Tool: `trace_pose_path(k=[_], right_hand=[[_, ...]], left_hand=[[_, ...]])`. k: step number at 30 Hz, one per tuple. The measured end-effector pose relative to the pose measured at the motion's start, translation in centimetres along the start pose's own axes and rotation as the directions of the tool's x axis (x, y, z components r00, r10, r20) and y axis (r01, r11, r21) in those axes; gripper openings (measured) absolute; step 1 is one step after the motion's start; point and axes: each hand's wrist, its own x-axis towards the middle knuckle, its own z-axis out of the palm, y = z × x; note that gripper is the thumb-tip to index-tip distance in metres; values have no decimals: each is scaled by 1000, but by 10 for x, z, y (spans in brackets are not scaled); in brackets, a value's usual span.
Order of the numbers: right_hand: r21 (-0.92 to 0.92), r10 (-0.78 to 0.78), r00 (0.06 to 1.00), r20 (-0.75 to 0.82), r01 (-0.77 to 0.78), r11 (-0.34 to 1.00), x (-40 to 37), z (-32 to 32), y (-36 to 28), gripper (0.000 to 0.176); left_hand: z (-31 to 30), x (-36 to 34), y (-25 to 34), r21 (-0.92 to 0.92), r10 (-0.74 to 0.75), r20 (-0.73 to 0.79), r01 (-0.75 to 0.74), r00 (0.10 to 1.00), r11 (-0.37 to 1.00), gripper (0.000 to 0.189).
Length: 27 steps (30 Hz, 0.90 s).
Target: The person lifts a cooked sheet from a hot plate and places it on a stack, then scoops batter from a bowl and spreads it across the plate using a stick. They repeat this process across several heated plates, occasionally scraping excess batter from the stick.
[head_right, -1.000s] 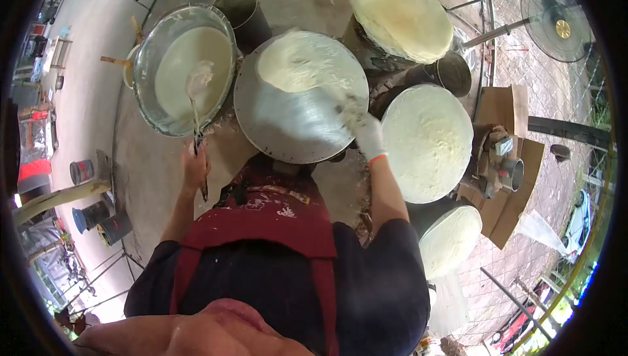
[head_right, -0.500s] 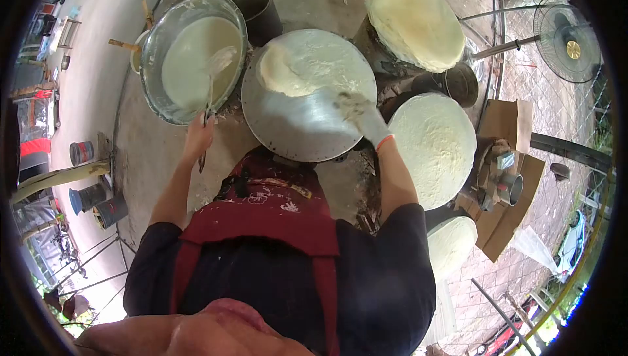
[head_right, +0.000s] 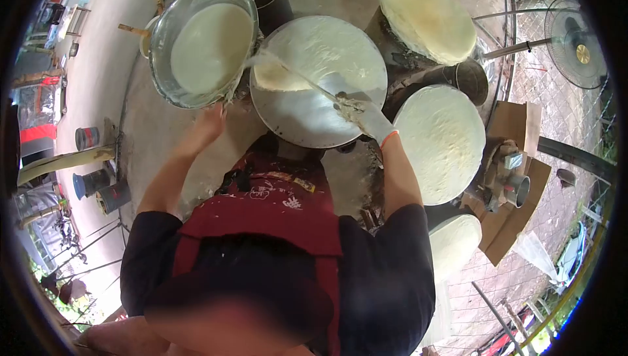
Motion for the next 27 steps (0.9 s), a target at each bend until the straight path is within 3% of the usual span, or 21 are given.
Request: trace_pose_path(k=[1,2,4,5,6,8,9,12,14,16,18,20,21,22,23,24,25,27], right_hand=[[253,126,991,39,-131,958,-1,-5,6,43],[186,139,989,59,-148,971,-11,-10,11,43],[45,170,982,86,-174,984,-38,-10,21,44],[-190,162,986,-47,-168,967,-65,17,2,42],[-33,165,976,-142,-171,985,-79,28,14,39],[273,203,925,-322,-115,955,-101,53,37,34],[311,202,928,-312,-101,945,-112,75,49,35],[469,159,958,-237,-31,883,-104,164,83,35],[478,42,958,-283,103,872,-58,218,92,24],[529,119,920,-374,106,842,-8,287,64,17],[416,112,840,-531,144,898,54,326,81,21],[37,-45,696,-717,102,994,116,319,146,22],[-407,-364,500,-786,25,913,144,297,198,26],[-482,-401,417,-816,-107,869,134,301,192,31],[-521,-434,330,-838,-251,816,123,304,187,37],[-260,-157,306,-939,-334,906,78,329,130,42],[-234,-158,276,-948,-271,934,68,318,142,47],[-1,19,294,-956,-66,998,49,302,145,44]], left_hand=[[7,-14,-12,56,103,-28,-101,994,993,24],[24,-32,-30,110,207,-45,-202,977,973,24],[34,-62,-38,34,222,17,-223,975,974,23],[34,-73,-28,-85,142,105,-134,984,987,23],[32,-78,-20,-192,73,205,-33,976,981,23],[19,-76,-5,-234,173,281,-107,944,966,22],[9,-76,-2,-256,222,319,-142,922,956,22],[-37,-47,-6,-522,438,230,-269,869,810,20],[-75,-42,-13,-612,393,42,-287,919,737,20],[-84,-36,-36,-707,285,-95,-266,954,655,19],[-85,-30,-72,-805,119,-169,-206,978,557,17],[-100,-35,-98,-857,82,-96,-124,992,500,18],[-106,-36,-109,-880,67,-60,-85,996,468,18],[-105,-40,-118,-890,41,-33,-49,999,454,18],[-102,-45,-127,-899,14,-6,-11,1000,438,18],[-97,-51,-136,-906,-13,23,27,1000,422,18],[-88,-55,-146,-915,-3,29,28,1000,404,19],[-85,-68,-152,-920,-40,82,91,996,382,20]])
